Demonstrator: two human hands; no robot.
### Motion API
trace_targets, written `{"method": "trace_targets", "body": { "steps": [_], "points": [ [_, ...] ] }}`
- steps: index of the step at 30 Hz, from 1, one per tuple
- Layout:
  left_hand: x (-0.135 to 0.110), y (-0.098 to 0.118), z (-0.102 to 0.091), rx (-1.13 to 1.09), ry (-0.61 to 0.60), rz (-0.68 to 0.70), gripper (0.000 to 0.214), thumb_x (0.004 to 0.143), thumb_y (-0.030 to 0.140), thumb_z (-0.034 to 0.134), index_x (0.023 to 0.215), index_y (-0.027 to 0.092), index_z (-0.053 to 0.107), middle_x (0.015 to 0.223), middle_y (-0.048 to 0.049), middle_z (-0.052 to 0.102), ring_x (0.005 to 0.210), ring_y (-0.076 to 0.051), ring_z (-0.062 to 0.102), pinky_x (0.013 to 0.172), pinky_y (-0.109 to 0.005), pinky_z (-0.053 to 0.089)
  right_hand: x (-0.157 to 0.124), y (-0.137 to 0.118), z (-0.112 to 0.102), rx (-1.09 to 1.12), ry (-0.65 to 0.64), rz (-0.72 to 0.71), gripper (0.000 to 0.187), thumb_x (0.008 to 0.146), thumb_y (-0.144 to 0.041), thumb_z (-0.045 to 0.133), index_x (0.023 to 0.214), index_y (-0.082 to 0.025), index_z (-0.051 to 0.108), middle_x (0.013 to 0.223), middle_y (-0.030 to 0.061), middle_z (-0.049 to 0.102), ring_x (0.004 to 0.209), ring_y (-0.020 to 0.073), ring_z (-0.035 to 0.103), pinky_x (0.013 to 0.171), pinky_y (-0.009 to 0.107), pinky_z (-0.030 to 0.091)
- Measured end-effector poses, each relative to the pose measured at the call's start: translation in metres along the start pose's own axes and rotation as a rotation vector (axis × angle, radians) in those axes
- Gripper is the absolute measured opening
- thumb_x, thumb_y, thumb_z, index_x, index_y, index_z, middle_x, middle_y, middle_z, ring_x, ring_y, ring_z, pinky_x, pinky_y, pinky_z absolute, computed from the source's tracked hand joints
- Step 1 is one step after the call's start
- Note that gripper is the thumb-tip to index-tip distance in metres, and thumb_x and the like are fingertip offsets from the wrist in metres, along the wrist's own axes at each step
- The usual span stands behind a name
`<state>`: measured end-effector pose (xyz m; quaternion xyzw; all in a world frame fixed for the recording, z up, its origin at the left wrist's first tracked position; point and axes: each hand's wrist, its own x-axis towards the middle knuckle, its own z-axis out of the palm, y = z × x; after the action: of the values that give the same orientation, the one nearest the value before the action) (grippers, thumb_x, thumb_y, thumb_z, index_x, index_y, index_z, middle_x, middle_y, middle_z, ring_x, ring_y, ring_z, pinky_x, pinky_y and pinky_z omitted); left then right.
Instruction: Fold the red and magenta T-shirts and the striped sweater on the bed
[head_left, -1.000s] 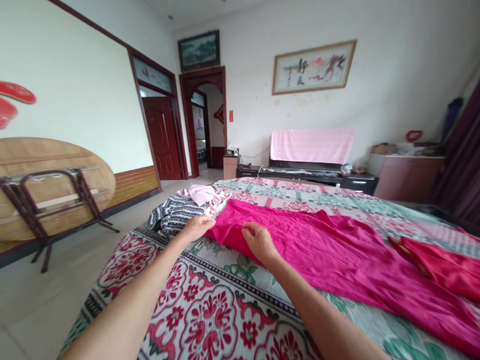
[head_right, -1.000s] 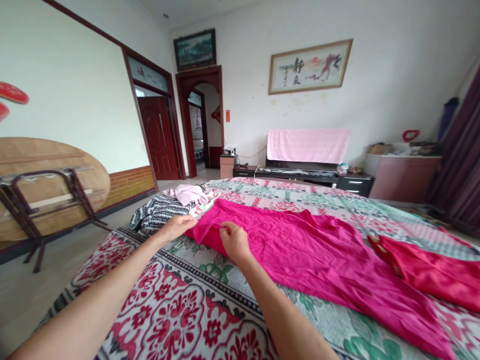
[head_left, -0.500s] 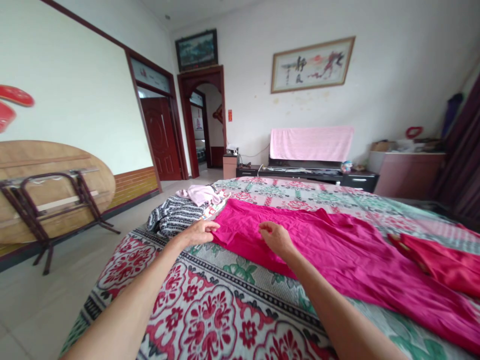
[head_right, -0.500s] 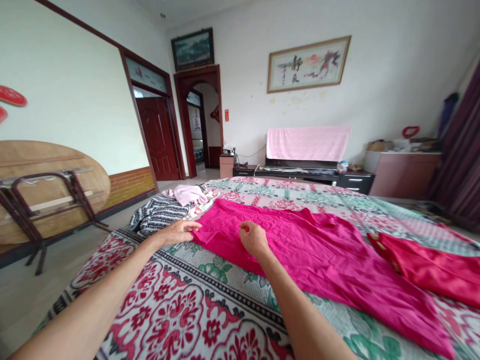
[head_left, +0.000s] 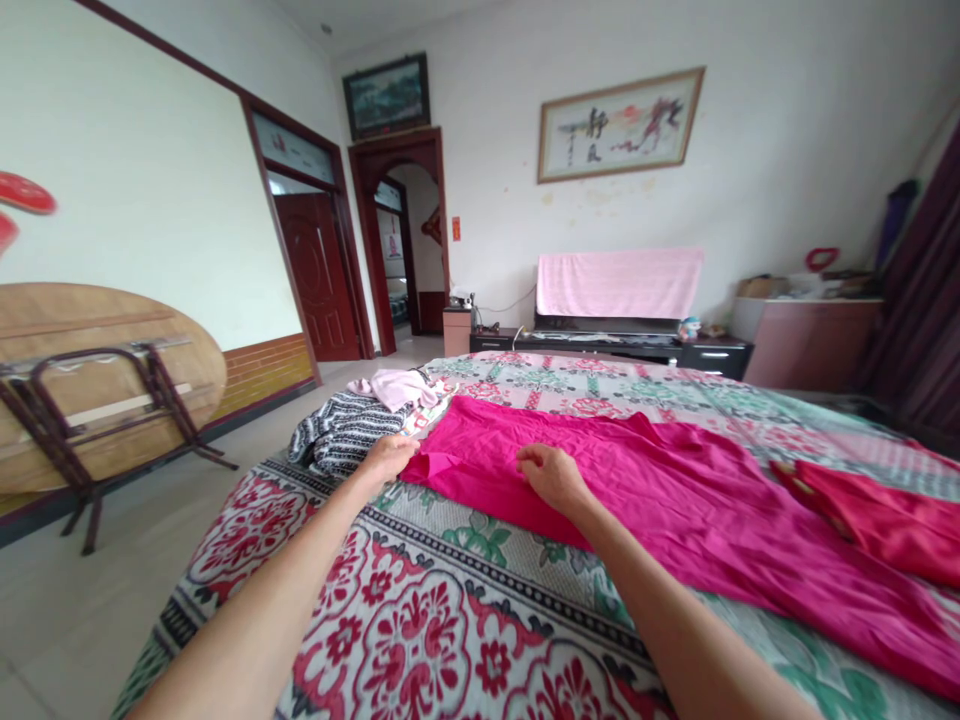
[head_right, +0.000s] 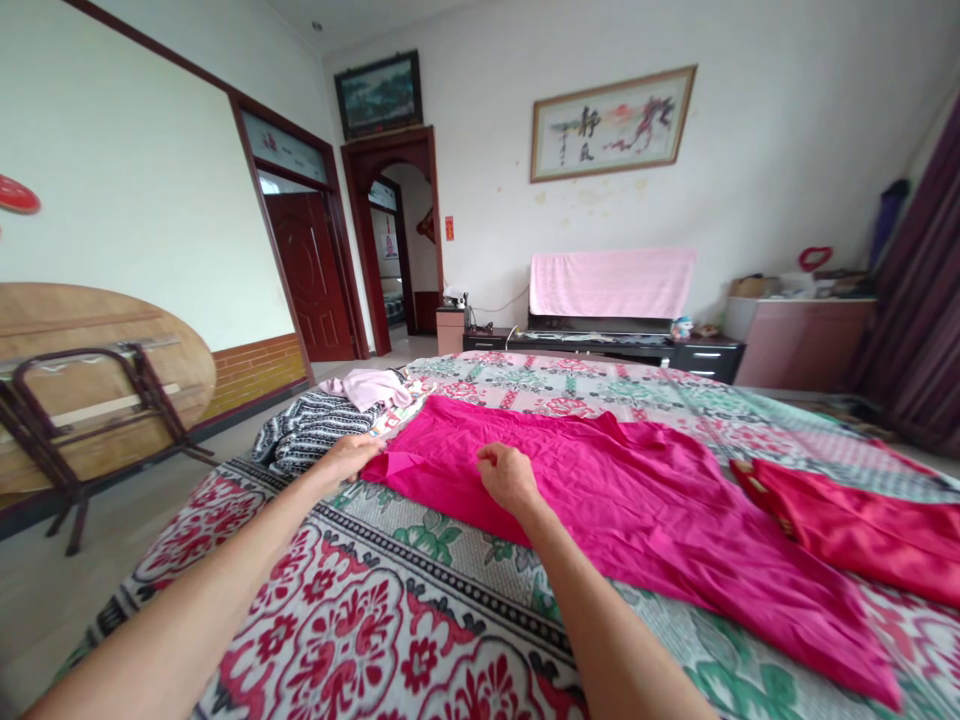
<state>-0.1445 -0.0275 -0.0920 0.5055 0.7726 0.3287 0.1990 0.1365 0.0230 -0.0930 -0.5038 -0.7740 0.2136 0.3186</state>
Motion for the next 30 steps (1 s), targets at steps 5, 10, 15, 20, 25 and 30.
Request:
{"method": "trace_targets", "body": {
  "steps": [5, 10, 15, 20, 25, 30],
  "points": [
    [-0.017, -0.001, -0.029, -0.292, -0.349, 0.073, 0.064, 0.061, 0.019, 0.058, 0.125, 0.016, 0.052, 0.094, -0.0052, 0.065, 0.067, -0.011, 0.055, 0.054, -0.020, 0.039, -0.001, -0.002, 0.000, -0.061, -0.031, -0.029, 0.028, 0.076, -0.017, 0.053, 0.096, -0.018, 0.072, 0.088, 0.0044, 0.074, 0.081, 0.0180, 0.067, 0.074, 0.024, 0.046],
    [-0.027, 0.008, -0.036, -0.147, -0.432, 0.268, 0.085, 0.060, 0.030, 0.069, 0.139, 0.021, 0.039, 0.136, -0.0113, 0.049, 0.113, -0.025, 0.052, 0.087, -0.031, 0.045, -0.003, -0.003, 0.001, -0.077, -0.047, -0.104, 0.030, 0.076, -0.016, 0.051, 0.097, -0.019, 0.072, 0.094, 0.0043, 0.073, 0.087, 0.0178, 0.067, 0.076, 0.023, 0.046],
    [-0.022, 0.015, -0.016, 0.151, -0.233, 0.469, 0.068, 0.063, 0.049, 0.067, 0.123, 0.018, 0.058, 0.135, -0.0114, 0.050, 0.120, -0.029, 0.048, 0.099, -0.034, 0.037, -0.003, -0.001, 0.003, -0.102, -0.050, -0.127, 0.029, 0.076, -0.015, 0.050, 0.094, -0.018, 0.072, 0.091, 0.0044, 0.074, 0.083, 0.0174, 0.067, 0.074, 0.023, 0.046],
    [-0.016, 0.013, 0.000, 0.240, -0.078, 0.431, 0.033, 0.066, 0.036, 0.059, 0.088, 0.014, 0.070, 0.086, -0.0044, 0.068, 0.082, -0.020, 0.060, 0.075, -0.028, 0.044, -0.002, 0.002, 0.005, -0.110, -0.058, -0.137, 0.029, 0.075, -0.013, 0.049, 0.091, -0.018, 0.073, 0.087, 0.0038, 0.074, 0.080, 0.0161, 0.066, 0.072, 0.021, 0.044],
    [-0.018, 0.021, -0.011, -0.101, -0.073, 0.392, 0.028, 0.070, 0.034, 0.053, 0.082, 0.015, 0.070, 0.073, 0.0003, 0.066, 0.070, -0.016, 0.058, 0.066, -0.024, 0.041, -0.002, 0.000, 0.003, -0.118, -0.084, -0.139, 0.029, 0.075, -0.012, 0.049, 0.089, -0.018, 0.073, 0.086, 0.0036, 0.073, 0.079, 0.0159, 0.065, 0.071, 0.021, 0.042],
    [-0.020, 0.028, -0.022, -0.355, -0.041, 0.348, 0.034, 0.071, 0.041, 0.055, 0.088, 0.013, 0.065, 0.066, 0.0013, 0.062, 0.058, -0.012, 0.052, 0.054, -0.021, 0.036, -0.005, -0.008, -0.001, -0.141, -0.083, -0.169, 0.026, 0.079, -0.017, 0.045, 0.083, -0.016, 0.071, 0.079, 0.0040, 0.071, 0.071, 0.0150, 0.061, 0.063, 0.022, 0.038]
  ]
}}
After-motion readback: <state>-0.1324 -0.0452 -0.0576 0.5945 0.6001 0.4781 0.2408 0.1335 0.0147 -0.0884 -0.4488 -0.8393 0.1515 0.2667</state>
